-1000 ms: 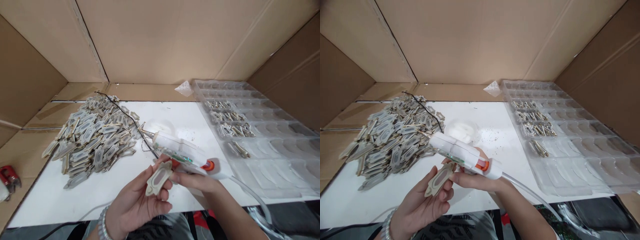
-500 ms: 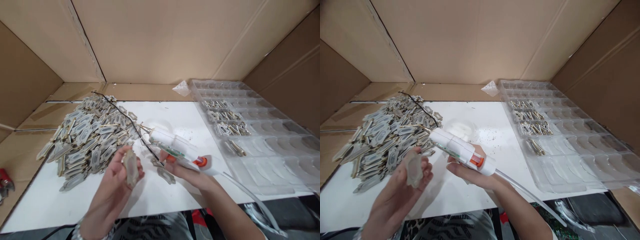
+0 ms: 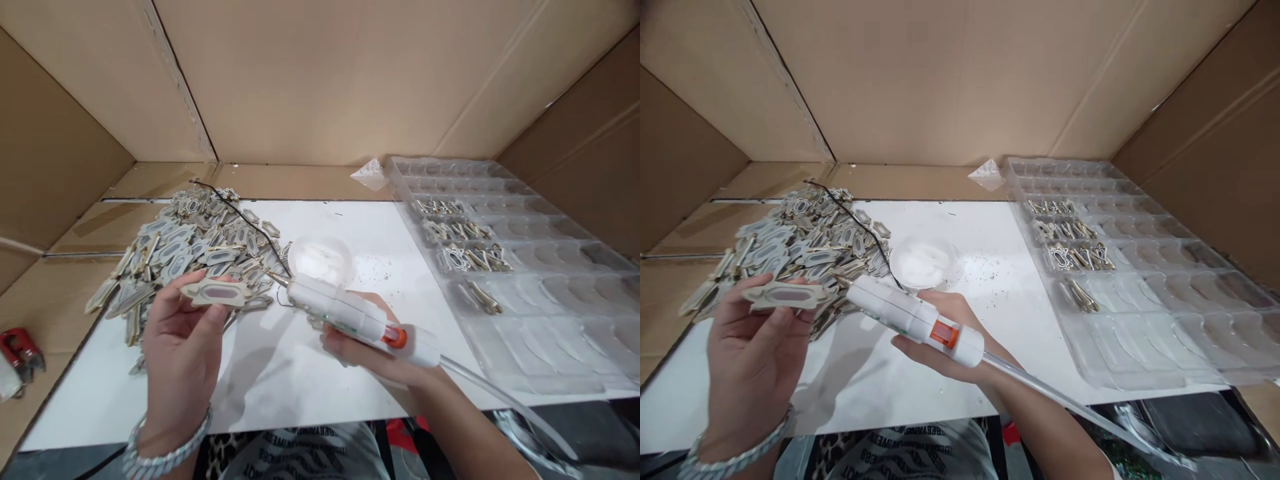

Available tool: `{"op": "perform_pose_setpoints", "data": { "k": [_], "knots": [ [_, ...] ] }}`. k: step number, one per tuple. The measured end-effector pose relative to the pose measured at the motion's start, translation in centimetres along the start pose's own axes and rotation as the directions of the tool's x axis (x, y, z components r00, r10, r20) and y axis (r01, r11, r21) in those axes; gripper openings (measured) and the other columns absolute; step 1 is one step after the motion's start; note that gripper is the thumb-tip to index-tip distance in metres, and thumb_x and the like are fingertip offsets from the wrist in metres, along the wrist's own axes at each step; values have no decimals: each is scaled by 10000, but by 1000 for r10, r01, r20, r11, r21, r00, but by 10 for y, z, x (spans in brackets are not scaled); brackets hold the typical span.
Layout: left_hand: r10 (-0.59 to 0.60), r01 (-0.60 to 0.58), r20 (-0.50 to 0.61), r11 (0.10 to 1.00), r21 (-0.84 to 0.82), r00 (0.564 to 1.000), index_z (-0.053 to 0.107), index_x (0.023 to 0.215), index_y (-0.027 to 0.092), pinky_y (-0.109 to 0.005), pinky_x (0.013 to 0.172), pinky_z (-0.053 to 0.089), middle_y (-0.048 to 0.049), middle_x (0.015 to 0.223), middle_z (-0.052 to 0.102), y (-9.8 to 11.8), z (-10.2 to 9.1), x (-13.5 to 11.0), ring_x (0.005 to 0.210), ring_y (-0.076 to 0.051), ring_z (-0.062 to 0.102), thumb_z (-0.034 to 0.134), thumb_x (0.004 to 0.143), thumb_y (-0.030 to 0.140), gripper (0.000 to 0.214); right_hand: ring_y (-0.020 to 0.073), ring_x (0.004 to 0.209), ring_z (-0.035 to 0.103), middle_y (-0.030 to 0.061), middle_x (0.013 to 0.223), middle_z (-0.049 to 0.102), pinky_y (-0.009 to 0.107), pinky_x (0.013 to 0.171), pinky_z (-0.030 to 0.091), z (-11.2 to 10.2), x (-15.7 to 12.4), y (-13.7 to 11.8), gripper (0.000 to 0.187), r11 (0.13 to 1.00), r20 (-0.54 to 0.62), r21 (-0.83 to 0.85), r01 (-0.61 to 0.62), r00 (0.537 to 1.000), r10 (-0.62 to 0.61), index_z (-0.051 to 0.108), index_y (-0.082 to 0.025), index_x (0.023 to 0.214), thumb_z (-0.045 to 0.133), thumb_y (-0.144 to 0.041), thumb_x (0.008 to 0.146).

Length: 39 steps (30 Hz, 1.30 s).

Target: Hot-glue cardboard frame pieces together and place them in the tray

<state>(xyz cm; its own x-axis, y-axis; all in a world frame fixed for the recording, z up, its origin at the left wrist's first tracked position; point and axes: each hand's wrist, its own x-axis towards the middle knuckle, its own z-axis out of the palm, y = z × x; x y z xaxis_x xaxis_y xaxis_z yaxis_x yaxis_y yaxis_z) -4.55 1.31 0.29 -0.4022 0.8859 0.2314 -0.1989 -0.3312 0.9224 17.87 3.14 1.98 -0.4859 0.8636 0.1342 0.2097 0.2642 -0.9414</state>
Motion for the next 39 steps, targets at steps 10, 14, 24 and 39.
{"op": "perform_pose_setpoints", "data": {
  "k": [10, 14, 24, 39],
  "knots": [
    [456, -474, 133, 854, 213, 880, 687, 1111, 283, -253, 840, 631, 27, 1069, 740, -7, -3, -1, 1002, -151, 722, 770, 754, 26, 448, 106, 555, 417, -39, 627, 434, 250, 533, 345, 7, -1, 3, 318, 982, 2, 1, 191, 982, -191, 392, -215, 616, 604, -197, 853],
    [506, -529, 154, 816, 232, 848, 681, 1140, 286, -240, 860, 626, 39, 1098, 737, -7, -1, -3, 1022, -136, 716, 732, 739, -57, 530, 92, 554, 400, -51, 620, 410, 233, 525, 317, 8, -1, 11, 305, 965, 30, -18, 261, 965, -260, 395, -207, 617, 617, -171, 822],
    [536, -548, 119, 800, 245, 836, 690, 1111, 258, -264, 871, 633, 27, 1067, 747, -8, -3, -5, 1001, -149, 725, 730, 691, -110, 560, 94, 553, 407, -46, 613, 414, 231, 518, 321, 8, 1, 11, 304, 965, 68, -95, 246, 968, -240, 393, -205, 606, 596, -181, 832],
    [637, -648, 182, 647, 402, 749, 670, 1116, 240, -334, 819, 653, -9, 1043, 750, -6, -4, -9, 967, -185, 729, 775, 666, -68, 555, 98, 563, 412, -42, 625, 424, 235, 526, 319, 8, 0, 13, 297, 958, 75, -115, 262, 964, -254, 392, -206, 621, 596, -186, 836]
  ]
}}
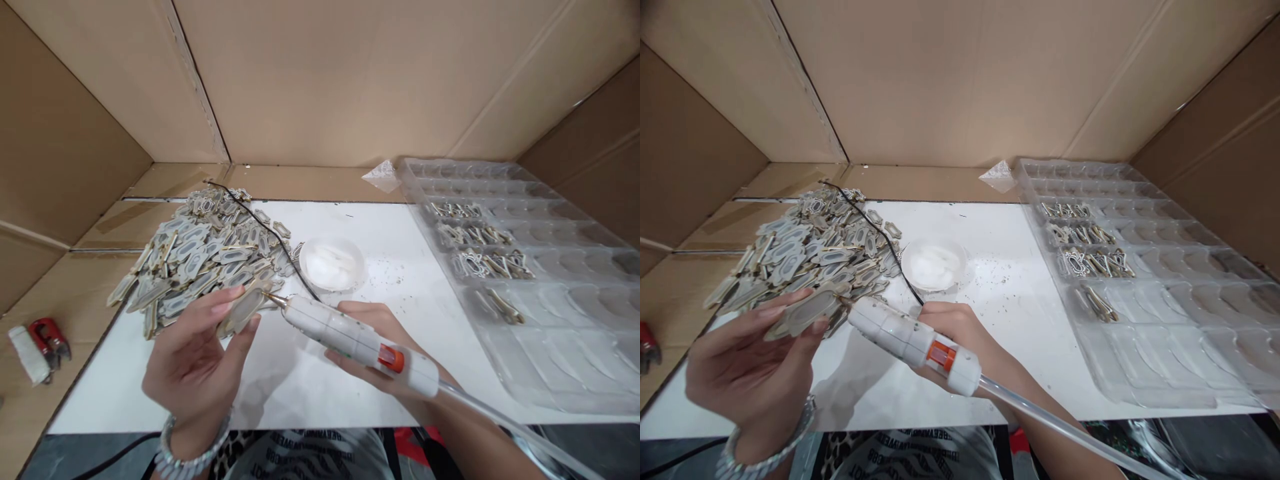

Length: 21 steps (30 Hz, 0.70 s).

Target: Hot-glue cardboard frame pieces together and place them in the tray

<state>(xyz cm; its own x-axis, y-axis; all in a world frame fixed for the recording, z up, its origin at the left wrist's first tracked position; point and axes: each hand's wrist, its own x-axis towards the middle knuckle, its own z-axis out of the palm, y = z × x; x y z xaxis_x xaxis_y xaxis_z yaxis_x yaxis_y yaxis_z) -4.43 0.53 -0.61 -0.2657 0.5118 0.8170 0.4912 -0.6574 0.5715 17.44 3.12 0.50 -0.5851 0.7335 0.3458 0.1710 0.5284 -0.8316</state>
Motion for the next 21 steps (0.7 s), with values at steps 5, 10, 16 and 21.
{"op": "perform_pose_setpoints", "data": {
  "k": [5, 10, 16, 21],
  "knots": [
    [-16, 16, -7, 999, 36, 1000, 666, 1091, 250, -395, 802, 656, -14, 1026, 751, 1, 0, -1, 940, -212, 733, 784, 679, -24, 508, 100, 558, 402, -43, 627, 413, 236, 520, 317, 0, 0, 0, 290, 1000, 6, -9, -8, 1000, 8, 388, -210, 624, 595, -178, 825],
    [-38, 39, -35, 999, 34, 999, 664, 1090, 242, -386, 774, 665, -19, 1003, 752, 1, 2, -2, 925, -221, 740, 794, 682, -1, 492, 93, 552, 394, -45, 626, 404, 230, 519, 307, -1, 1, -2, 309, 1000, -1, 10, -10, 1000, 10, 374, -208, 623, 601, -181, 831],
    [-65, 64, -56, 998, -18, 996, 671, 1096, 242, -376, 857, 650, -7, 1012, 736, 1, 3, -3, 968, -206, 732, 780, 657, -60, 544, 85, 559, 403, -44, 633, 423, 224, 529, 314, -1, 1, -4, 330, 1000, -6, 22, -21, 1000, 21, 373, -200, 622, 599, -210, 863],
    [-76, 77, -71, 997, 10, 995, 664, 1093, 241, -347, 819, 657, -4, 1002, 728, 1, 2, -5, 966, -203, 731, 785, 660, -47, 534, 88, 552, 397, -47, 623, 413, 230, 519, 324, -2, 3, -6, 346, 1000, 5, 16, -19, 1000, 19, 368, -204, 608, 583, -225, 878]
  ]
}}
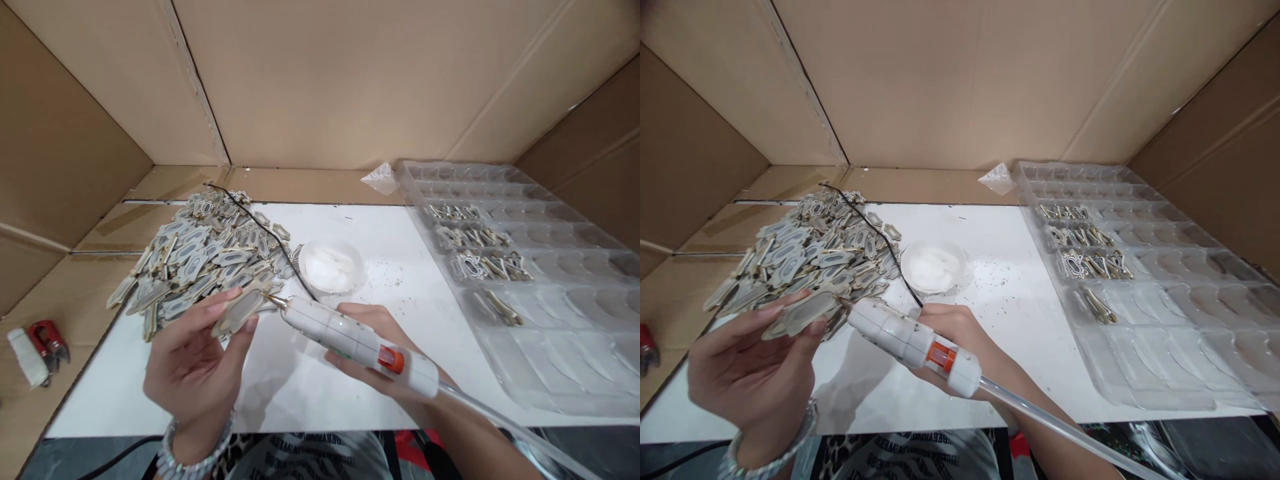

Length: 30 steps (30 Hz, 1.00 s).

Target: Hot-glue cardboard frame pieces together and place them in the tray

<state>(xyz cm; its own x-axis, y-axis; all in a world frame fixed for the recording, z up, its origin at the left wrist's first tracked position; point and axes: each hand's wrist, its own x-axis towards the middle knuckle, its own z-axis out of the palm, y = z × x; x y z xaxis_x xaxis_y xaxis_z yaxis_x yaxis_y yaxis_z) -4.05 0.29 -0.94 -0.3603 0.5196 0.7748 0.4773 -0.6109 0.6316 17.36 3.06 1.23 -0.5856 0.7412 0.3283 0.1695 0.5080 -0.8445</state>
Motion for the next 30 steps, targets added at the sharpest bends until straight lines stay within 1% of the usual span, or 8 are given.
{"op": "perform_pose_setpoints", "data": {
  "k": [5, 9, 13, 18, 21, 24, 27, 30],
  "knots": [
    [-8, 9, -17, 999, 49, 1000, 656, 1072, 226, -355, 785, 666, -15, 981, 727, 0, -1, -2, 942, -220, 737, 803, 669, 1, 484, 90, 550, 402, -48, 622, 412, 234, 515, 324, 0, -1, -1, 350, 1000, -11, 2, -21, 1000, 21, 374, -203, 605, 586, -231, 882],
    [-7, 8, -27, 999, 40, 1000, 661, 1066, 220, -352, 798, 667, -16, 977, 724, 0, 0, -2, 939, -217, 739, 799, 667, -11, 482, 90, 559, 408, -46, 628, 424, 231, 522, 328, 1, -2, 0, 315, 999, -7, 31, -14, 1000, 14, 399, -199, 615, 604, -190, 855],
    [-11, 13, -43, 999, 49, 999, 655, 1063, 220, -361, 797, 668, -12, 957, 726, -1, 2, -1, 922, -218, 743, 809, 681, 26, 455, 97, 560, 411, -43, 626, 420, 236, 526, 335, 2, -2, 1, 315, 999, -34, 50, -7, 999, 8, 403, -205, 614, 598, -195, 860],
    [24, -24, -58, 1000, 6, 998, 661, 1067, 224, -354, 789, 670, -2, 964, 735, 1, 4, 2, 894, -208, 747, 806, 670, 2, 478, 97, 552, 433, -42, 636, 443, 239, 521, 346, 1, -3, -1, 298, 995, -37, 58, -80, 996, 83, 409, -211, 636, 610, -216, 857],
    [64, -64, -27, 998, 6, 998, 659, 1079, 225, -337, 767, 669, -6, 982, 745, 2, 2, 5, 882, -203, 749, 800, 661, -19, 504, 94, 543, 417, -43, 628, 434, 239, 510, 337, 1, -3, -2, 309, 992, -54, 79, -96, 993, 101, 408, -210, 624, 619, -210, 849],
    [63, -63, 22, 998, 19, 998, 651, 1059, 229, -365, 753, 667, -13, 976, 750, 2, -2, 6, 870, -215, 750, 809, 670, 13, 472, 98, 542, 423, -38, 617, 442, 237, 491, 341, 0, -2, 0, 302, 988, -42, 103, -113, 992, 118, 414, -212, 621, 628, -219, 834],
    [3, -3, 110, 1000, -7, 994, 640, 1010, 228, -363, 757, 657, -13, 929, 742, 1, -5, 6, 872, -211, 745, 803, 702, 71, 383, 108, 544, 456, -28, 626, 481, 233, 466, 366, 1, -2, 2, 257, 980, -50, 119, -158, 985, 165, 439, -220, 664, 630, -239, 834],
    [-106, 112, 168, 993, -27, 980, 596, 949, 222, -331, 741, 642, -12, 884, 720, -3, -10, 5, 861, -192, 733, 799, 718, 118, 325, 129, 556, 490, -21, 623, 491, 252, 474, 407, 0, -2, 2, 258, 988, -85, 74, -137, 986, 144, 435, -230, 695, 619, -289, 865]
  ]
}}
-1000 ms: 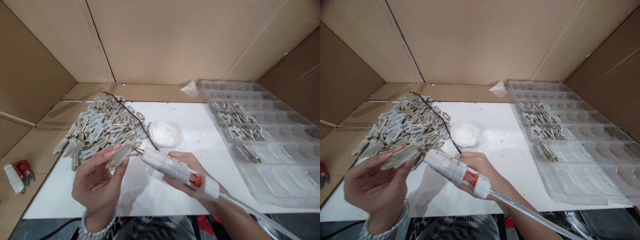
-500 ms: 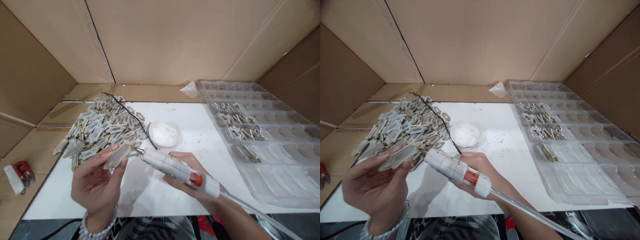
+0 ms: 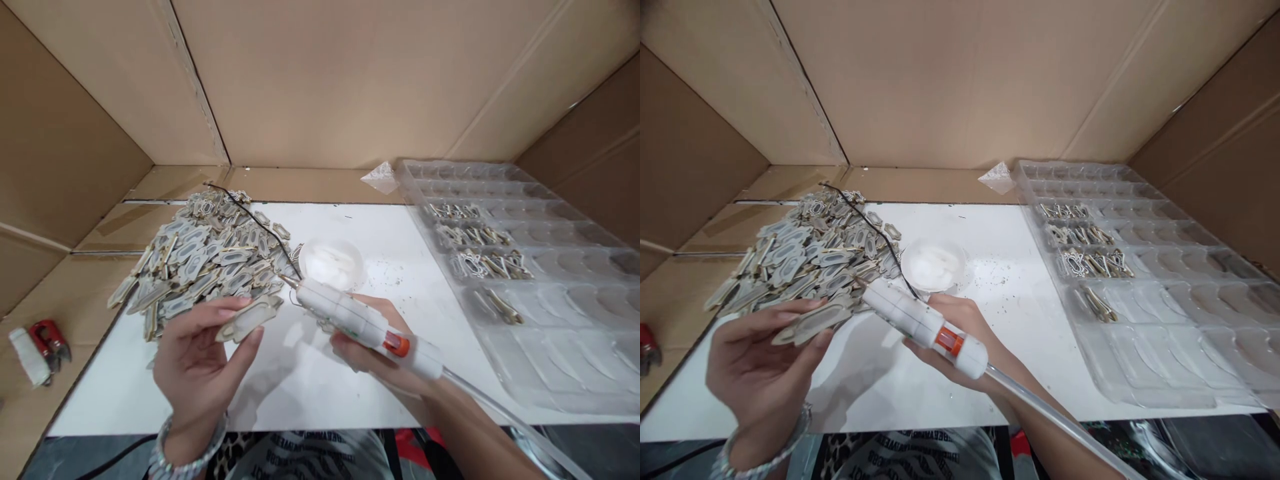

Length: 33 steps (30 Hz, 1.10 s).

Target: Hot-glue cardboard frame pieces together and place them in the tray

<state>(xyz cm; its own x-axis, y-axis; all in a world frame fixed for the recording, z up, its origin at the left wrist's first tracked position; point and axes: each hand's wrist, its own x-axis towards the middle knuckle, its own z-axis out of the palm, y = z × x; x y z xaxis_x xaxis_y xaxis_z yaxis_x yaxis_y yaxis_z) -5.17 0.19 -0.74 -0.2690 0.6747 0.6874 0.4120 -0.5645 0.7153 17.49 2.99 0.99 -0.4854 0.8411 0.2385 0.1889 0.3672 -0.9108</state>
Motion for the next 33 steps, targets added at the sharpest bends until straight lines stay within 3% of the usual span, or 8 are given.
{"op": "perform_pose_setpoints", "data": {
  "k": [5, 10, 17, 19, 22, 28, 30, 33],
  "knots": [
    [-138, 145, -49, 972, 186, 989, 518, 880, 244, -392, 870, 581, -1, 858, 681, -21, -23, 0, 859, -186, 698, 822, 698, 201, 357, 155, 583, 500, -16, 633, 484, 284, 505, 434, -2, 0, -4, 281, 996, -100, -89, 15, 995, -24, 409, -250, 702, 564, -346, 917],
    [-209, 266, -166, 797, 542, 964, 516, 912, 255, -514, 979, 488, -1, 886, 668, -43, -54, 6, 976, -253, 675, 810, 714, 381, 377, 152, 577, 477, -21, 620, 454, 285, 503, 431, -1, 0, -1, 309, 999, -101, -54, 0, 995, -6, 414, -248, 678, 603, -351, 899],
    [-259, 308, -173, 702, 642, 950, 560, 836, 251, -589, 946, 487, -17, 833, 679, -56, -89, 8, 954, -329, 679, 782, 661, 634, 476, 151, 665, 603, 27, 760, 622, 293, 626, 530, -2, -5, 6, 198, 993, -117, 36, -109, 987, 113, 585, -216, 734, 631, -317, 898],
    [-269, 282, -129, 677, 680, 955, 584, 789, 246, -562, 879, 513, -27, 805, 696, -59, -101, 8, 901, -333, 687, 769, 630, 691, 508, 143, 649, 606, 32, 782, 637, 278, 602, 524, -5, -3, 5, 203, 992, -122, 61, -113, 985, 120, 601, -216, 729, 648, -337, 885],
    [-309, 202, 44, 715, 669, 950, 573, 841, 261, -475, 736, 544, -18, 802, 726, -60, -114, 10, 833, -313, 707, 710, 664, 717, 508, 145, 639, 602, 25, 751, 633, 257, 543, 501, -9, -2, 2, 190, 983, -150, 103, -154, 974, 168, 623, -220, 771, 657, -379, 869],
    [-371, 116, 246, 729, 675, 895, 547, 1008, 253, -342, 609, 546, -10, 958, 760, -50, -121, 13, 941, -290, 723, 701, 738, 617, 478, 149, 610, 560, 28, 753, 644, 244, 465, 426, -13, -6, 13, 374, 929, -228, 222, -297, 910, 346, 682, -222, 835, 664, -596, 823],
    [-337, 84, 243, 722, 686, 910, 571, 1034, 241, -389, 739, 560, -10, 991, 754, -48, -119, 10, 964, -292, 711, 724, 738, 579, 474, 144, 608, 548, 20, 733, 623, 242, 478, 424, -12, -7, 16, 395, 901, -196, 308, -307, 906, 375, 689, -222, 836, 667, -616, 816],
    [-249, 113, 125, 758, 642, 960, 583, 1022, 222, -456, 879, 507, 0, 1004, 733, -38, -104, 1, 975, -264, 685, 758, 746, 485, 419, 110, 609, 529, 29, 892, 657, 231, 504, 424, -10, -4, 15, 364, 846, -190, 461, -267, 902, 388, 688, -217, 813, 706, -580, 803]
  ]
}}
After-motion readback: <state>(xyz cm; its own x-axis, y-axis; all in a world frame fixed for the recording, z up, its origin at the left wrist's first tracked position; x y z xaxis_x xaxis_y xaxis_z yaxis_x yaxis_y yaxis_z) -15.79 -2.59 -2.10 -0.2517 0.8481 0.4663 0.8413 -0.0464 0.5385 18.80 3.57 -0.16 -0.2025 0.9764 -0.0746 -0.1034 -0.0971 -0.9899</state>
